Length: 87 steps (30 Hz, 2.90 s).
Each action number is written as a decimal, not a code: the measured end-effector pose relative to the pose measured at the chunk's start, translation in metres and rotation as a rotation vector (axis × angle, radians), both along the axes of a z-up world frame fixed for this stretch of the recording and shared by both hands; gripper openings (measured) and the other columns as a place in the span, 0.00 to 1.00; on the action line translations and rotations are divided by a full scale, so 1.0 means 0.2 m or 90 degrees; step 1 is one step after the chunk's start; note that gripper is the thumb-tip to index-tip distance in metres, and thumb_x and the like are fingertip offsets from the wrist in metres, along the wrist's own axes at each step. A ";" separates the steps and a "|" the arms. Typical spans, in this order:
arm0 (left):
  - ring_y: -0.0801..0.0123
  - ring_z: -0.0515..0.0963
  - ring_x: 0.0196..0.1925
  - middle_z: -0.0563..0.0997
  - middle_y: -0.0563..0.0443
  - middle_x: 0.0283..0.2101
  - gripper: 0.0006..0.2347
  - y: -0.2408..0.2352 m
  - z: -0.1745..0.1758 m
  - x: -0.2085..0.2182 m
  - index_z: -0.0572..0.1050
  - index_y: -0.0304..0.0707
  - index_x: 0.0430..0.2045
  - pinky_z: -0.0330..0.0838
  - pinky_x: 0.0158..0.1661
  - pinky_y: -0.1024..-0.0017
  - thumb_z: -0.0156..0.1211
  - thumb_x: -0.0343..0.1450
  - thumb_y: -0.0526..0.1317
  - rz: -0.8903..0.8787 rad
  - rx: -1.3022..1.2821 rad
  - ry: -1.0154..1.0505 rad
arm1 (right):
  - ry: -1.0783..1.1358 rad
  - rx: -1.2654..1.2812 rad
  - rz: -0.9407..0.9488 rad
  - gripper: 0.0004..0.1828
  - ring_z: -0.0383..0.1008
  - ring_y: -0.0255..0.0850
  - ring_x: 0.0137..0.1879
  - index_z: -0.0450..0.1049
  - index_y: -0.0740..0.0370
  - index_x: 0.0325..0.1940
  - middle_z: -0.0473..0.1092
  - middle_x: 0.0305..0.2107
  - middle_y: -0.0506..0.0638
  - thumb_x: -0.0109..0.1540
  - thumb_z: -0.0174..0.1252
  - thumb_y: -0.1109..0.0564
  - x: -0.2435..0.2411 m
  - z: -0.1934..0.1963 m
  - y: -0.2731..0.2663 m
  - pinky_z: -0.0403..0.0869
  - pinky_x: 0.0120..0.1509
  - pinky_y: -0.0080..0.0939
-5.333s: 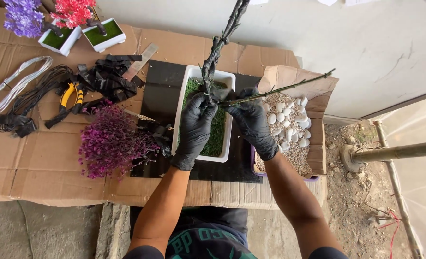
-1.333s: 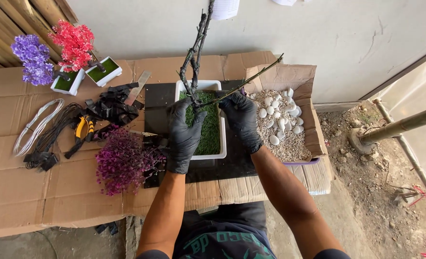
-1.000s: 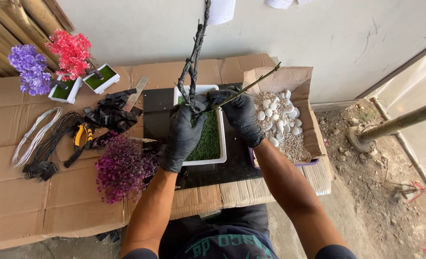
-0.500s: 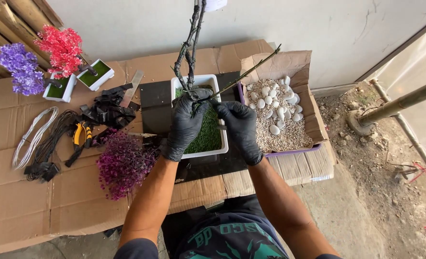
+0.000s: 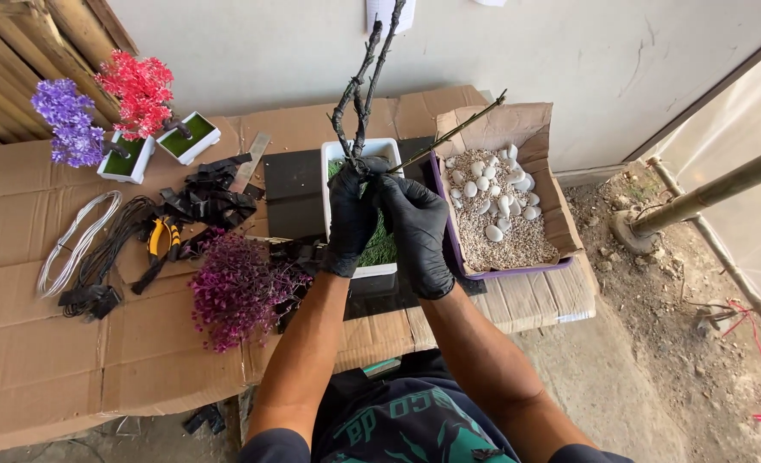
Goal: The person arranges thin branches in a white rectangular planter filled with green moss. They use a metal tool to adjust the moss and secure the branches, occasionally picking up and placing down black tape and purple artificial flowers on the cardboard-covered table.
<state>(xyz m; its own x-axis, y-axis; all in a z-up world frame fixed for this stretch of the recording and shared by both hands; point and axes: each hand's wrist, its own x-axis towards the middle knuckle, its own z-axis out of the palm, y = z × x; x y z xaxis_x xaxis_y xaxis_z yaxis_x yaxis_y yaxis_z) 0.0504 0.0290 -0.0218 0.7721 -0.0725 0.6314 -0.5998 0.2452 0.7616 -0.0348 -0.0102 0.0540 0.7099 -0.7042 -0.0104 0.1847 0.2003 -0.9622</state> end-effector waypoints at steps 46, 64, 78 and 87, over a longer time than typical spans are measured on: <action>0.64 0.83 0.45 0.85 0.44 0.36 0.04 0.06 0.21 -0.03 0.83 0.37 0.36 0.76 0.47 0.60 0.65 0.70 0.32 -0.043 0.193 0.147 | 0.444 -0.618 -0.012 0.36 0.74 0.50 0.59 0.72 0.42 0.64 0.71 0.57 0.46 0.54 0.73 0.39 -0.01 -0.29 -1.06 0.74 0.62 0.55; 0.65 0.84 0.47 0.86 0.51 0.39 0.06 0.05 0.28 -0.10 0.83 0.48 0.39 0.75 0.52 0.64 0.63 0.72 0.35 0.020 0.197 0.206 | 0.031 -0.609 0.074 0.05 0.80 0.55 0.33 0.83 0.45 0.43 0.77 0.22 0.52 0.65 0.64 0.51 -0.13 -0.28 -0.31 0.76 0.33 0.48; 0.66 0.82 0.45 0.84 0.44 0.39 0.10 0.02 -0.01 0.00 0.79 0.33 0.42 0.75 0.49 0.69 0.67 0.69 0.32 -0.150 -0.094 0.189 | 0.001 -0.798 -0.048 0.05 0.76 0.59 0.27 0.79 0.51 0.41 0.69 0.15 0.55 0.66 0.59 0.53 -0.05 0.11 -0.09 0.73 0.27 0.57; 0.71 0.84 0.40 0.85 0.48 0.34 0.03 -0.03 0.04 -0.05 0.81 0.38 0.36 0.75 0.45 0.76 0.65 0.71 0.32 -0.008 -0.056 0.256 | -0.077 -0.418 0.087 0.12 0.78 0.53 0.39 0.80 0.61 0.48 0.77 0.27 0.61 0.68 0.56 0.53 -0.11 0.31 -0.17 0.78 0.41 0.52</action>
<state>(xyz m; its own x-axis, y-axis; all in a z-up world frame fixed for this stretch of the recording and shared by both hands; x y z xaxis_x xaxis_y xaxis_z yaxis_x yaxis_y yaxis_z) 0.0407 0.0228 -0.0135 0.9581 -0.0432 0.2831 -0.2545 0.3250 0.9108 -0.0563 -0.0452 0.1169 0.7628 -0.4411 0.4728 0.3127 -0.3884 -0.8668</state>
